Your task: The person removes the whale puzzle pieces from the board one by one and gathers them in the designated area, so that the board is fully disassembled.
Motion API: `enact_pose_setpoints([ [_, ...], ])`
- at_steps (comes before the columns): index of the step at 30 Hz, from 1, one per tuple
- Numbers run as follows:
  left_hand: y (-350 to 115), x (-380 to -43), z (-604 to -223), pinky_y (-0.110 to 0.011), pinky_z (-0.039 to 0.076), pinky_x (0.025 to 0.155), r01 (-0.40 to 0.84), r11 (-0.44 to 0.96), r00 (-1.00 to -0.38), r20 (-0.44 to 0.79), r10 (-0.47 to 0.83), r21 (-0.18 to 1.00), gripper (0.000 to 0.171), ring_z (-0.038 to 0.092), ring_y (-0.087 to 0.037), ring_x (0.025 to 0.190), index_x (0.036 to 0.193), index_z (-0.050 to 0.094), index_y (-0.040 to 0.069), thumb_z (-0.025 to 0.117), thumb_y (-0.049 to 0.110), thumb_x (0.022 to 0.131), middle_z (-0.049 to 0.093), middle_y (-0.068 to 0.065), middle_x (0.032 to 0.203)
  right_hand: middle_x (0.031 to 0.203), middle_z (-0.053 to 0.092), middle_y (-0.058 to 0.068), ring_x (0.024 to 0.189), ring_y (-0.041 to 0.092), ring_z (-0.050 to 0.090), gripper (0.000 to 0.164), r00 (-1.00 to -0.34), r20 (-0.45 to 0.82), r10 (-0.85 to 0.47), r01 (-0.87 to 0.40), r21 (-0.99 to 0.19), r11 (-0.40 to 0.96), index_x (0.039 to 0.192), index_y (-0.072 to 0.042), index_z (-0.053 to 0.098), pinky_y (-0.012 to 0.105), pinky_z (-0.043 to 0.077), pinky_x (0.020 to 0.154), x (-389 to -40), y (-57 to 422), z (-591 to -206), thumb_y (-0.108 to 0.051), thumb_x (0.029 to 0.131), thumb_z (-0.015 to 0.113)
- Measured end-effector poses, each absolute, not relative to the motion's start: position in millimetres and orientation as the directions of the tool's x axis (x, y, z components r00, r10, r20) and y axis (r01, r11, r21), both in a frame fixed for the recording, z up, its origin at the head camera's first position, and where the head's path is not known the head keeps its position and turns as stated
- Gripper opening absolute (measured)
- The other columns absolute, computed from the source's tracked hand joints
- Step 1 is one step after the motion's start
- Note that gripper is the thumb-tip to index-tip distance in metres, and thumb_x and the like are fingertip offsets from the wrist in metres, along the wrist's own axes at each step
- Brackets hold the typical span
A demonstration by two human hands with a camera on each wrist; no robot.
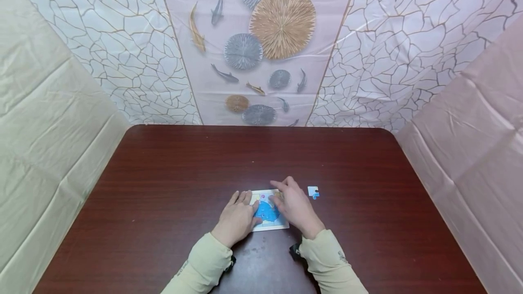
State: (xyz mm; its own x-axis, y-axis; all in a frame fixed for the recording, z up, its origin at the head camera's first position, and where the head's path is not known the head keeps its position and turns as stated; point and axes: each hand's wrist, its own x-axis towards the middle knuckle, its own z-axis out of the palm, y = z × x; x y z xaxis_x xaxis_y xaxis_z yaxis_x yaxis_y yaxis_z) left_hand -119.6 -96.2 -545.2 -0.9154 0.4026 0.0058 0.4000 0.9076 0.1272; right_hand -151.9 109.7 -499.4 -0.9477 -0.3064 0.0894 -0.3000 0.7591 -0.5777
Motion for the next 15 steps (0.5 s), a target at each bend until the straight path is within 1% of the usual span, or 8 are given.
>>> enact_pose_setpoints([
  [2,-97,-120,-545,-0.053,0.042,0.136,0.401,0.906,-0.914,-0.002,0.405,0.131,0.057,0.059,-0.034,0.156,0.151,0.074,0.016,0.079,0.048,0.104,0.061,-0.020,0.166,0.109,0.060,0.012,0.075,0.017,0.049,0.047,-0.928,0.114,-0.355,-0.356,-0.552,0.754,0.149,-0.005,0.072,0.031,0.043,0.061,-157,110,-518,-0.024,0.106,0.081],
  [5,-97,-121,-546,-0.053,0.041,0.136,0.403,0.905,-0.913,-0.013,0.408,0.138,0.058,0.058,-0.034,0.157,0.152,0.073,0.016,0.078,0.048,0.104,0.059,-0.020,0.167,0.110,0.059,0.011,0.075,0.015,0.049,0.051,-0.909,0.128,-0.396,-0.401,-0.526,0.750,0.151,-0.007,0.071,0.030,0.043,0.059,-159,108,-530,-0.027,0.106,0.082],
  [10,-97,-121,-547,-0.053,0.042,0.136,0.401,0.904,-0.913,-0.019,0.408,0.149,0.058,0.057,-0.034,0.158,0.152,0.072,0.015,0.078,0.047,0.104,0.059,-0.019,0.167,0.110,0.059,0.012,0.078,0.018,0.052,0.052,-0.914,0.080,-0.397,-0.371,-0.562,0.739,0.151,-0.003,0.071,0.033,0.047,0.064,-149,98,-507,-0.018,0.102,0.084],
  [12,-97,-121,-546,-0.053,0.042,0.136,0.398,0.905,-0.914,-0.019,0.406,0.152,0.057,0.057,-0.034,0.158,0.152,0.073,0.015,0.078,0.047,0.104,0.059,-0.019,0.167,0.110,0.058,0.012,0.083,0.021,0.053,0.049,-0.912,0.079,-0.401,-0.377,-0.542,0.751,0.149,-0.003,0.072,0.036,0.049,0.067,-149,97,-510,-0.017,0.103,0.083],
  [15,-97,-121,-545,-0.053,0.042,0.136,0.399,0.906,-0.914,-0.018,0.405,0.142,0.057,0.057,-0.033,0.158,0.152,0.073,0.016,0.077,0.047,0.105,0.059,-0.019,0.167,0.111,0.059,0.009,0.092,0.022,0.054,0.043,-0.917,0.081,-0.391,-0.373,-0.519,0.769,0.144,-0.008,0.077,0.037,0.050,0.074,-156,98,-529,-0.018,0.103,0.083],
])
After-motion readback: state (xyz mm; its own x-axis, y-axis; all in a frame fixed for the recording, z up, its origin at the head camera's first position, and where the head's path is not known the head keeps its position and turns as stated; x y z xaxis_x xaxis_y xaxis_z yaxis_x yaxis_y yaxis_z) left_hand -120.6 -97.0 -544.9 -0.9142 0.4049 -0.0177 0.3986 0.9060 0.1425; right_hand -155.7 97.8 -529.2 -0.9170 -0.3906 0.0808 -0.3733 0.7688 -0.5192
